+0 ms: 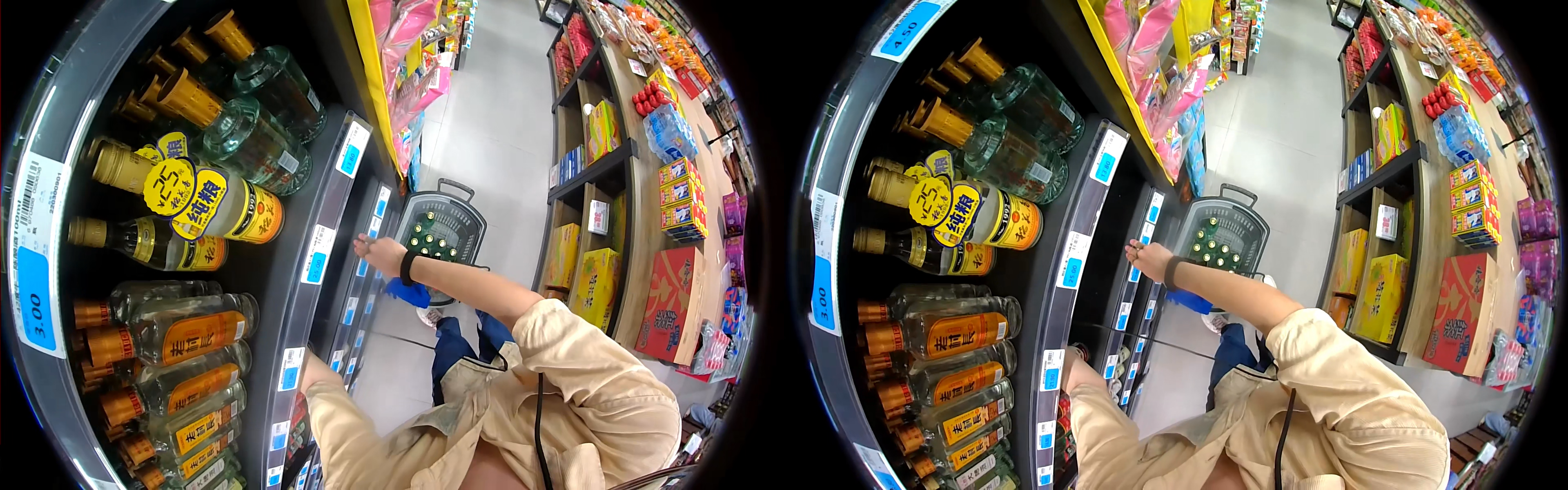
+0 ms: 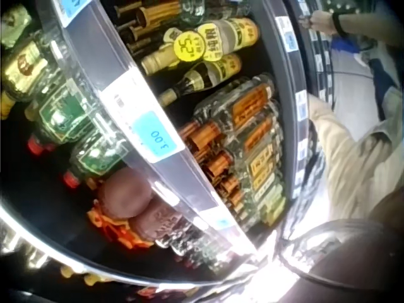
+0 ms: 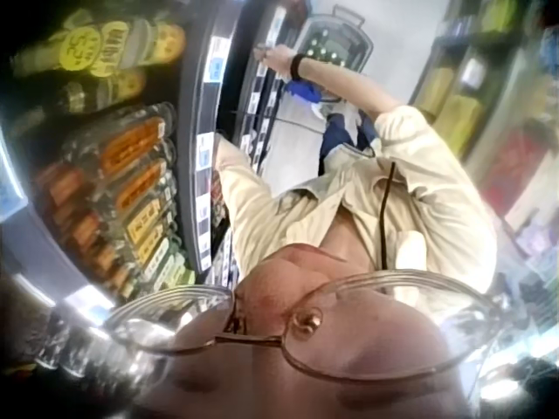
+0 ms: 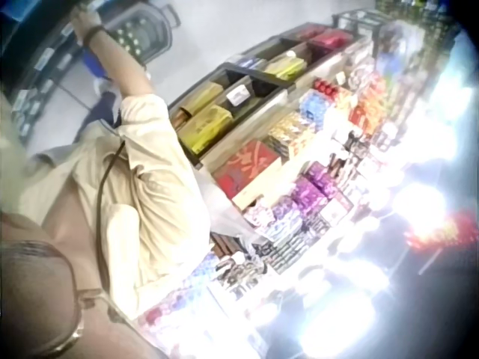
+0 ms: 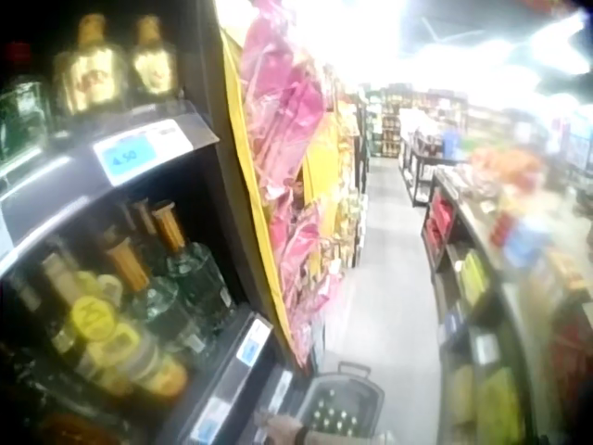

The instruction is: The person wipes a shelf in the beverages aisle using a cloth, then picks up a bottle, wipes it, and places it into a basket.

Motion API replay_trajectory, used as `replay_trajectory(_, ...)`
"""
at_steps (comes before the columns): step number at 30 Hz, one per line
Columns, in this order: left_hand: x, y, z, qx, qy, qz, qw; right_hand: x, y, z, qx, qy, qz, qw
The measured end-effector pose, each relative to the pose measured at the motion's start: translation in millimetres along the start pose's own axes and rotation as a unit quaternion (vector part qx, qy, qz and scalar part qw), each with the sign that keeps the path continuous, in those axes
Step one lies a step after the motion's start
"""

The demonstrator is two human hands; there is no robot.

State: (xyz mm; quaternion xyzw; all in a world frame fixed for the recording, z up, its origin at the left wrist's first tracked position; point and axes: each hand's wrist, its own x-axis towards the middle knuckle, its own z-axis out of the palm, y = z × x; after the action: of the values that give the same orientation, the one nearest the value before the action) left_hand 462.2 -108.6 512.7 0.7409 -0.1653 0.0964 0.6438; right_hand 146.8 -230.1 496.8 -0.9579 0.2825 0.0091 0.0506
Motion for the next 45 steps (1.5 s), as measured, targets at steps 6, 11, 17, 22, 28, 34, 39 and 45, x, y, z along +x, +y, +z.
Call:
replay_trajectory(6,3.1,16.0,-3.8,0.004,0.011,0.032,0.999,2.0,-2.0,4.4,0.006,0.044,0.014,0.999)
replay_trajectory(11,3.3,25.5,-8.6,0.010,0.020,0.054,0.998,0.7,-5.0,-0.2,0.001,0.066,0.015,0.998)
replay_trajectory(17,-3.1,43.3,-1.2,0.004,0.023,0.080,0.997,-3.8,2.6,5.5,0.008,0.075,0.025,0.997)
replay_trajectory(22,-3.6,57.9,0.4,0.006,0.040,0.098,0.994,-5.2,0.8,-3.6,0.001,0.042,0.021,0.999)
replay_trajectory(28,-7.1,77.0,4.9,0.004,0.060,0.125,0.990,-6.1,-2.2,-9.2,0.009,0.008,0.025,1.000)
replay_trajectory(34,-23.5,98.4,20.2,0.000,0.063,0.148,0.987,-3.9,-0.1,-3.4,0.015,0.042,0.038,0.998)
replay_trajectory(39,-42.3,113.7,19.8,0.013,0.066,0.161,0.985,-5.2,1.0,-4.4,0.022,0.030,0.032,0.999)
replay_trajectory(45,-63.3,117.9,6.5,0.121,0.045,0.200,0.971,-10.2,6.5,-22.1,0.023,-0.039,0.005,0.999)
